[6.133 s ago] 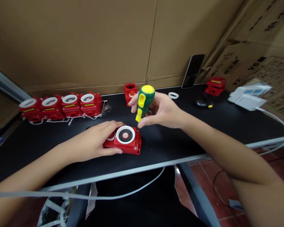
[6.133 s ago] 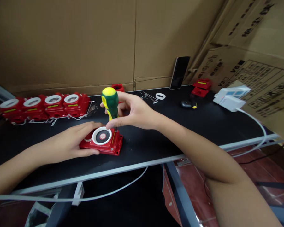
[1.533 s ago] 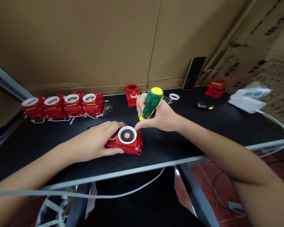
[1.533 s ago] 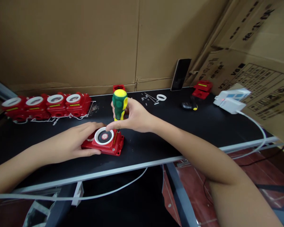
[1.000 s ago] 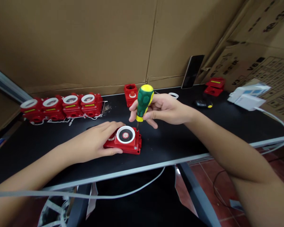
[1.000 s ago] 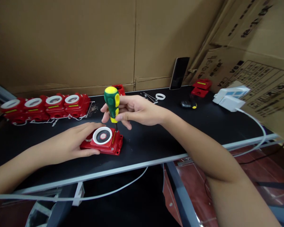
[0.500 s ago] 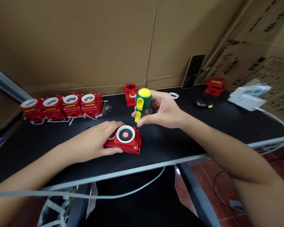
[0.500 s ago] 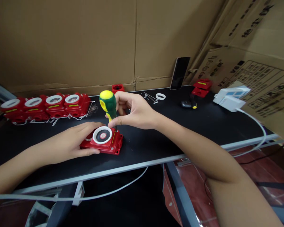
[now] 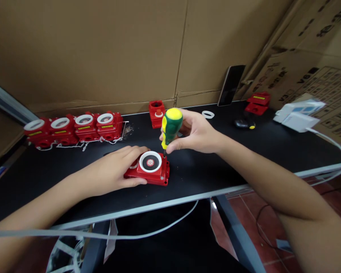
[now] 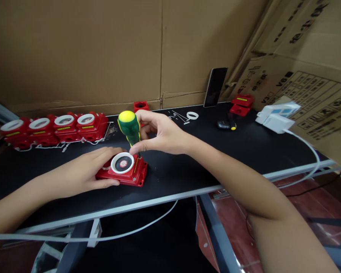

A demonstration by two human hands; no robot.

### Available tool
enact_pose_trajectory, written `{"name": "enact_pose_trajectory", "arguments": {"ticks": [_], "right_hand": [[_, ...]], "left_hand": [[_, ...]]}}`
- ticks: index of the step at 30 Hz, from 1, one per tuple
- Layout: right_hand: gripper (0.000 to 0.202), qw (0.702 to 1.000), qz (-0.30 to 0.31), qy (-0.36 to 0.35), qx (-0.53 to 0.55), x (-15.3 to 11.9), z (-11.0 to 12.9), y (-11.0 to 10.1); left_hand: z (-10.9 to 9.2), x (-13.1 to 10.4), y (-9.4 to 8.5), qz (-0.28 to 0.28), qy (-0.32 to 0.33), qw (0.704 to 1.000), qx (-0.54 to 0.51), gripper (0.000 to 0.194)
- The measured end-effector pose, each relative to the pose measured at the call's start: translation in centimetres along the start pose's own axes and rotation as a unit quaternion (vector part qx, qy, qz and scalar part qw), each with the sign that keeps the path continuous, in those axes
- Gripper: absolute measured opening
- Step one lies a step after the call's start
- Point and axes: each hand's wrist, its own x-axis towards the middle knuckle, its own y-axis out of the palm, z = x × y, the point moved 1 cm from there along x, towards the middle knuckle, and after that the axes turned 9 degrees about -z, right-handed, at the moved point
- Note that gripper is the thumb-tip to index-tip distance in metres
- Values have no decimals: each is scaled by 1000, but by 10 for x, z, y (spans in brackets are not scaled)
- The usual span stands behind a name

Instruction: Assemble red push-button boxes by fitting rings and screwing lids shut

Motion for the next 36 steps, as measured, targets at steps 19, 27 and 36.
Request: {"name": "enact_pose_trajectory", "arguments": {"ticks": [19,27,36], "right_hand": [[39,998,17,13,-59,2,11,-4],[59,996,-43,18,-76,2,5,4],[46,998,54,28,-9,3,4,-8]], "left_hand": [[-2,1,-2,10,-14,1000,-10,67],[-3,2,-1,8,-17,1000,-12,67],[-2,0,-2,7,-9,1000,-3,69]]}}
